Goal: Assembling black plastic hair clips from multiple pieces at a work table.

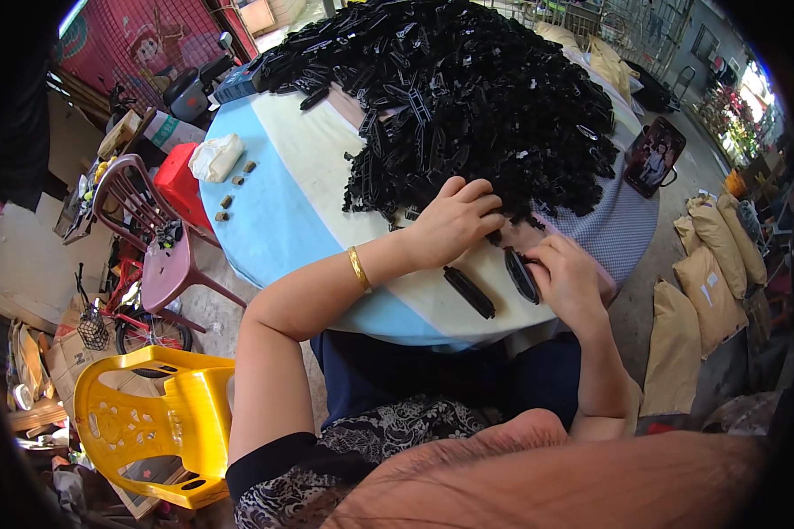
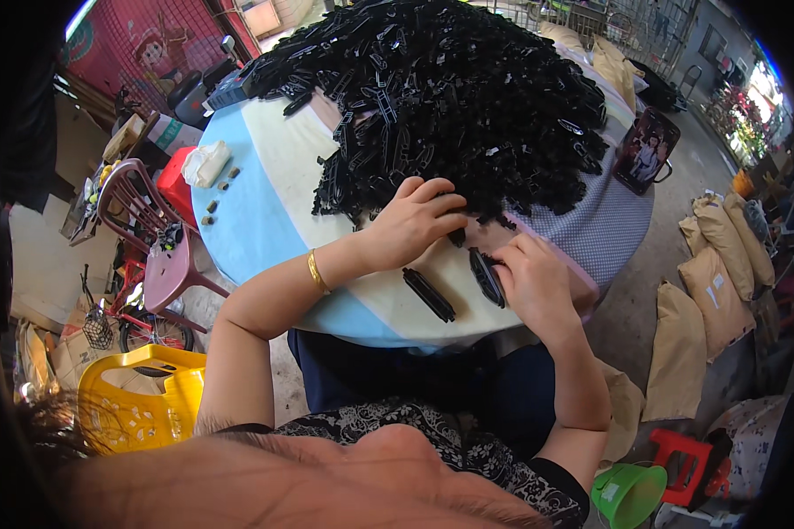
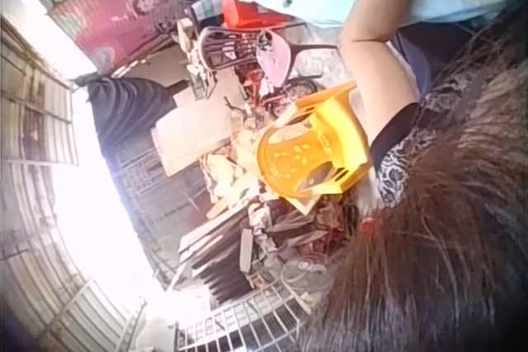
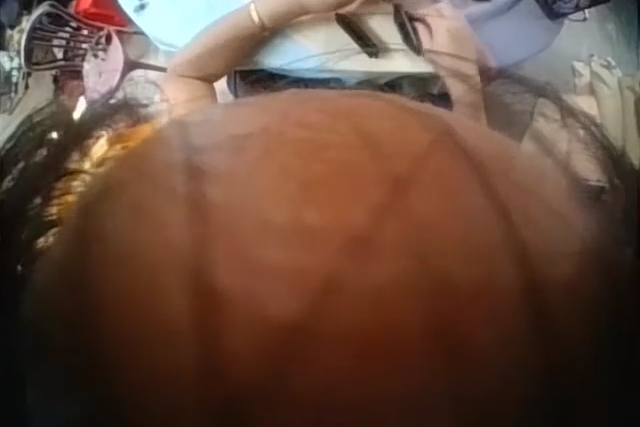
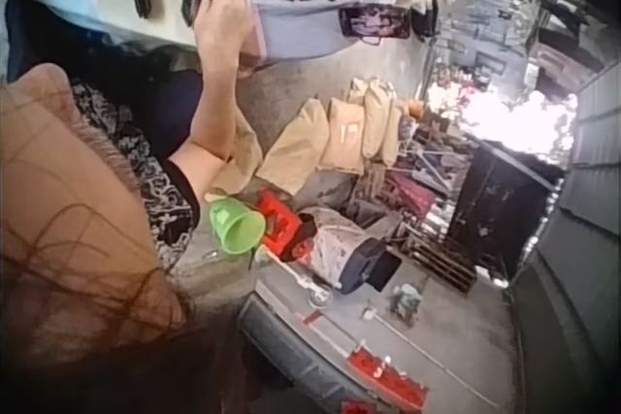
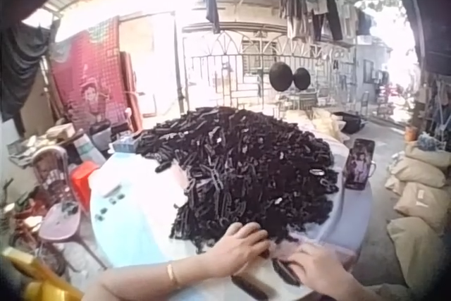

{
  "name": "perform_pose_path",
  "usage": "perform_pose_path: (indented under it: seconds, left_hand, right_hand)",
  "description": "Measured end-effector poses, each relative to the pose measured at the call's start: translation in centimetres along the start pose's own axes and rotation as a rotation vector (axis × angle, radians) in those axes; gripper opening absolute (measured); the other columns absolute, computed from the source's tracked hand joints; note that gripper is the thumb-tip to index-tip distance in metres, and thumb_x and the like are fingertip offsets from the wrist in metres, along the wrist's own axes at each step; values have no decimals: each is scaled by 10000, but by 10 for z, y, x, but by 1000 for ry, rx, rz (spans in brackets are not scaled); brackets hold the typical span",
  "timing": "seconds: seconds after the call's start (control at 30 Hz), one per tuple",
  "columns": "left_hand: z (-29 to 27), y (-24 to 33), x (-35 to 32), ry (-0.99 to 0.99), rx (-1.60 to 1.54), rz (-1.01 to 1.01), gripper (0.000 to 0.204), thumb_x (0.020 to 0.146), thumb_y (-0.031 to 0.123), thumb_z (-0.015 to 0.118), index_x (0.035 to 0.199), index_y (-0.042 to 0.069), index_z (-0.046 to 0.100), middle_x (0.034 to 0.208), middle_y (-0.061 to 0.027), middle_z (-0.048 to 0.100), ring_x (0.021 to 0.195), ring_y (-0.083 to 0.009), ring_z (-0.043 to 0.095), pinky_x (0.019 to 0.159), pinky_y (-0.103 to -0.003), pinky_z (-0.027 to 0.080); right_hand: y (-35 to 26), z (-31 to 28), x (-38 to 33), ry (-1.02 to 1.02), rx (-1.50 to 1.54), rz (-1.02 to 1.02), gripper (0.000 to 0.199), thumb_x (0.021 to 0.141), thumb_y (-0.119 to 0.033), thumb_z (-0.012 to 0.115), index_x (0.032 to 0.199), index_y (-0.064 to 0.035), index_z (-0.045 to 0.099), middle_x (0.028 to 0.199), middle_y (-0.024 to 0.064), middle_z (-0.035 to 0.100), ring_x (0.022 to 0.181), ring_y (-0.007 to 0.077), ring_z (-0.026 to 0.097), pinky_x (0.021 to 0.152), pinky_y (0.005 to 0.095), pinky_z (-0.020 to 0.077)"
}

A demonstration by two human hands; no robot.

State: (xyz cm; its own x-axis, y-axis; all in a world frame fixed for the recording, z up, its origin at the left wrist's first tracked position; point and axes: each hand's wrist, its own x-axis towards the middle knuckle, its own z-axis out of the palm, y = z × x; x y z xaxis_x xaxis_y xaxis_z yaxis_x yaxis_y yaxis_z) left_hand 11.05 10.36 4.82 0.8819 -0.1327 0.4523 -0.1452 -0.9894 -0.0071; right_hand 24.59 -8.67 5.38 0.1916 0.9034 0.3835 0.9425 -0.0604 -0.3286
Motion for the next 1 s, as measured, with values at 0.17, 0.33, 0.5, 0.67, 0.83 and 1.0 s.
perform_pose_path:
  seconds: [0.17, 0.33, 0.5, 0.67, 0.83, 1.0]
  left_hand:
    - [2, 12, -2, 181, -1178, -510, 297, 828, -29, 607, 1114, 22, 543, 1046, -65, 605, 912, -157, 597, 798, -294, 504]
    - [5, 15, -8, 47, -1879, -760, 306, 868, -20, 564, 1168, 16, 513, 1120, -92, 594, 1013, -178, 597, 928, -326, 506]
    - [9, 20, -8, 34, -1919, -746, 290, 857, -31, 574, 1142, -2, 525, 1025, -109, 599, 934, -173, 625, 888, -289, 528]
    - [4, 25, -7, -25, -1878, -781, 310, 851, -18, 594, 1154, -1, 527, 1019, -99, 599, 915, -164, 625, 872, -273, 535]
    - [5, 25, -8, 27, -1877, -818, 302, 858, -16, 585, 1154, 6, 529, 1017, -89, 601, 913, -155, 620, 869, -275, 534]
    - [7, 24, -9, 114, -1819, -726, 314, 911, 64, 541, 1221, 32, 500, 1072, -75, 607, 954, -152, 611, 866, -311, 524]
  right_hand:
    - [4, 10, 2, 235, 208, 108, 189, 760, -44, 668, 944, -26, 625, 819, 100, 649, 721, 224, 634, 644, 313, 502]
    - [1, 16, 3, 342, 857, 187, 235, 719, 50, 721, 917, 17, 601, 812, 69, 659, 686, 105, 626, 618, 217, 519]
    - [-6, 23, 9, 430, 845, 107, 146, 714, 68, 713, 812, 13, 620, 803, 71, 656, 695, 113, 616, 622, 219, 507]
    - [-19, 21, 15, 554, 374, -160, 127, 667, 65, 707, 755, -3, 647, 778, 90, 650, 691, 207, 625, 613, 272, 503]
    - [-24, 14, 17, 533, 143, -268, 146, 655, 56, 696, 774, -13, 648, 782, 79, 647, 699, 227, 619, 604, 296, 497]
    - [-25, 10, 16, 556, 191, -230, 160, 669, 69, 678, 803, -13, 648, 813, 83, 654, 717, 238, 620, 634, 302, 497]
